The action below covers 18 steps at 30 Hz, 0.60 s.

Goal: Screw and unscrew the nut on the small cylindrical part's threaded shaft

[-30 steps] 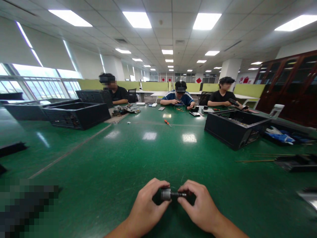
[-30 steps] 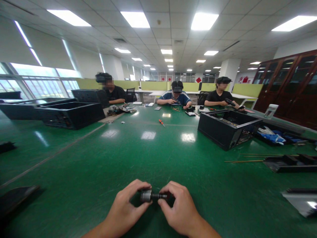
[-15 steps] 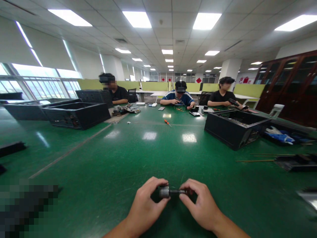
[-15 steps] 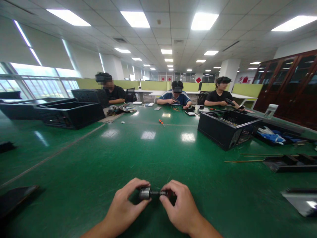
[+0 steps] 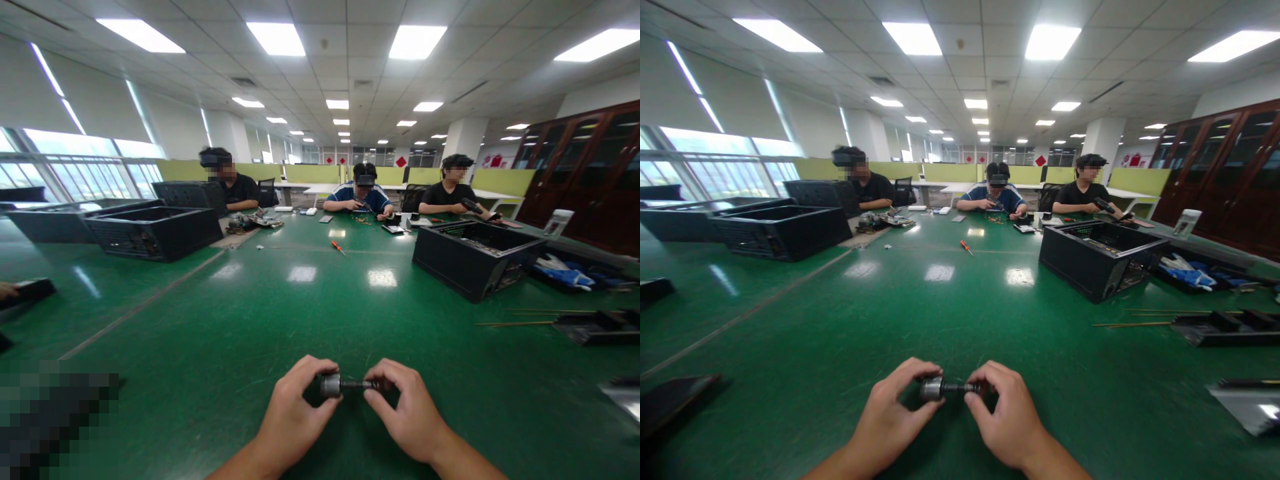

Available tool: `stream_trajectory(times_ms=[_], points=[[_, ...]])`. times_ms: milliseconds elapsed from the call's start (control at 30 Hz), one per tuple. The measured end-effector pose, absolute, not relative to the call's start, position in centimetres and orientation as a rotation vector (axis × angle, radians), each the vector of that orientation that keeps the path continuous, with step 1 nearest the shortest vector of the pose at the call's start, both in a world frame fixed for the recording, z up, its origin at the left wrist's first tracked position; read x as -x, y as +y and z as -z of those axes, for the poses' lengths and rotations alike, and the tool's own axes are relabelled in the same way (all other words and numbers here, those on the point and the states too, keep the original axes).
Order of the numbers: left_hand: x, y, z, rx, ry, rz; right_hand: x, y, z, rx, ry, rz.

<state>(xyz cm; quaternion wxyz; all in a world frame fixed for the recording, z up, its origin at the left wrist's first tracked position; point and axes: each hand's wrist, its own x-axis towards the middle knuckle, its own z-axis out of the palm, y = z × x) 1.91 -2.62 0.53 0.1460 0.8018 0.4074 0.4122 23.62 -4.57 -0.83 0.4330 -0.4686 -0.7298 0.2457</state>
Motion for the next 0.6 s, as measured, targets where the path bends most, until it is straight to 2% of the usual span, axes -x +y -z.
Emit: stream_trajectory(times_ms=[600], points=[[-1.49,-2.22,-0.57,-2.270,1.213,-1.203,-24.55,-4.16,0.89,1.172,-1.707,-0.646]])
